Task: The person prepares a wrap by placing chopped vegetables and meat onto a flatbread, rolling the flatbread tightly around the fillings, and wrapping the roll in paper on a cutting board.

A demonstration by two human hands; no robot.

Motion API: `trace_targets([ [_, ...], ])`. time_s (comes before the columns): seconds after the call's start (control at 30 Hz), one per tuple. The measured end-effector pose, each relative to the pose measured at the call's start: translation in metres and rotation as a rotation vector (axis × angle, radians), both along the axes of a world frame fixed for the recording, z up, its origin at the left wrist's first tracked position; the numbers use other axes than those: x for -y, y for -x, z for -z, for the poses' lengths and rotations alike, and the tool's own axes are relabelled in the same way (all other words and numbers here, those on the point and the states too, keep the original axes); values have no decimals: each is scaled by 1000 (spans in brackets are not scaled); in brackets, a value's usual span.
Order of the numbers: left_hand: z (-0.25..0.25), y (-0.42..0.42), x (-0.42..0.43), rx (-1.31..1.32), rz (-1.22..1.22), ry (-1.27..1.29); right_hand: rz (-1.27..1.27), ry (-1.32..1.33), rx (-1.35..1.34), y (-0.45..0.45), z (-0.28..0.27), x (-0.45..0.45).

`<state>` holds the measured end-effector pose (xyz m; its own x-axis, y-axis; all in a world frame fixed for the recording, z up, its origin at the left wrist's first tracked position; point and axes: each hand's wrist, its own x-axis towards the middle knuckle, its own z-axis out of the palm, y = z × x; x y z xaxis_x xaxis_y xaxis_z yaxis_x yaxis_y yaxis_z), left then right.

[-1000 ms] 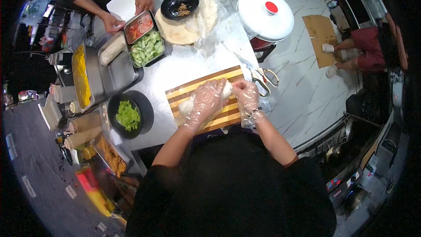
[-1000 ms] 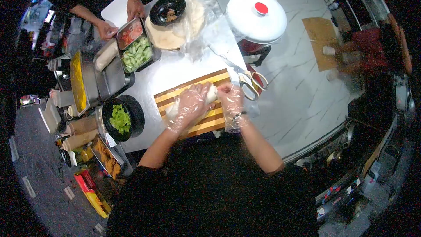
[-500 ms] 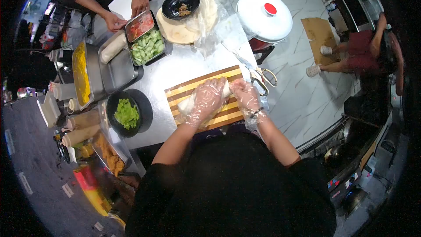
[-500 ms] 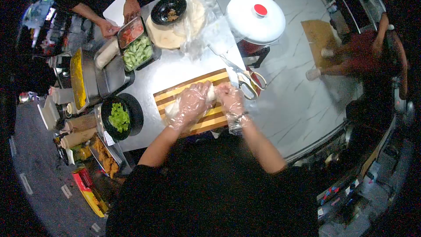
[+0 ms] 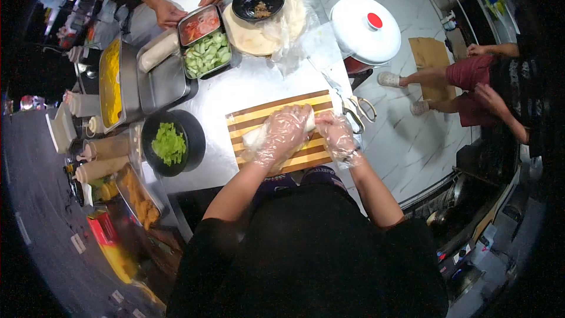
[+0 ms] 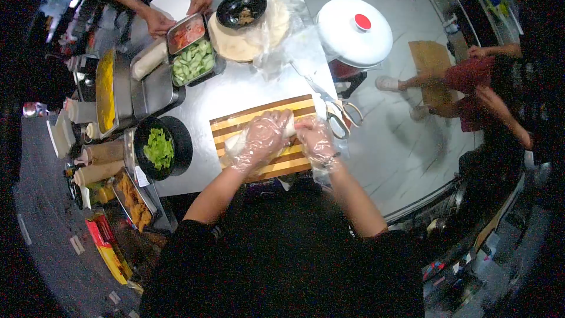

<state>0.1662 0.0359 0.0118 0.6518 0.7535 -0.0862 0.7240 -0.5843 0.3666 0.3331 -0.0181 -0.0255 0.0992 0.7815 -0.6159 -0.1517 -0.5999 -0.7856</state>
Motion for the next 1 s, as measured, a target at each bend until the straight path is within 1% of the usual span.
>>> trace_targets([
  [0.03, 1, 0, 0, 20, 14, -53, -33, -98, 48, 0, -2, 2],
  [0.07, 1, 0, 2, 20, 8, -48, -63, -194, 95, 0, -5, 5],
  [0.1, 1, 0, 2, 9, 5, -31, -119, -122, 95, -7, -8, 2],
  [0.13, -1, -2, 1, -3, 5, -17, -119, -124, 96, -13, -1, 0],
  [0.2, -5, -1, 2, 11, 4, -4, -361, -370, 232, -26, 21, -2],
  [0.23, -7, -2, 2, 22, -1, 12, -333, -129, 181, -21, -14, -9],
  [0.27, -8, -3, 1, 24, -1, 4, -332, -136, 185, -25, -15, -12],
  [0.33, -10, -3, 2, -25, 1, 18, -270, 98, -190, -32, -10, -13],
  [0.37, -12, -2, 2, -28, 10, 12, -234, 158, -195, -38, -8, -12],
  [0.4, -13, -2, 4, -40, 0, 42, -225, 154, -196, -41, -4, -8],
  [0.47, -13, -5, 3, -47, -12, 70, -13, -94, -216, -41, -8, -3],
  [0.53, -12, -4, 4, -58, -19, 61, -11, -140, -200, -30, -9, -1],
  [0.6, -11, -4, 4, -84, -5, 57, -84, -243, 6, -14, -18, -2],
  [0.63, -12, -5, 3, -103, 2, 52, -178, -270, 254, -11, -20, -5],
  [0.73, -15, -8, 2, -134, -7, 64, -218, -217, 283, -7, -20, -8],
  [0.77, -15, -7, 3, -137, -8, 70, -197, -234, 188, -5, -20, -6],
  [0.8, -16, -6, 2, -142, 13, 73, -198, -229, 186, -6, -18, -3],
  [0.87, -14, -5, 0, -143, 25, 71, -325, -181, 201, -13, -6, -2],
  [0.9, -11, -4, 2, -92, 25, -7, -217, -89, 80, -9, 11, 4],
  [0.93, -8, -3, 5, -41, 25, -84, -223, -83, 80, -6, 11, 6],
  [1.0, 0, -4, 4, -52, 15, -44, -202, -250, 235, -2, 11, 10],
])
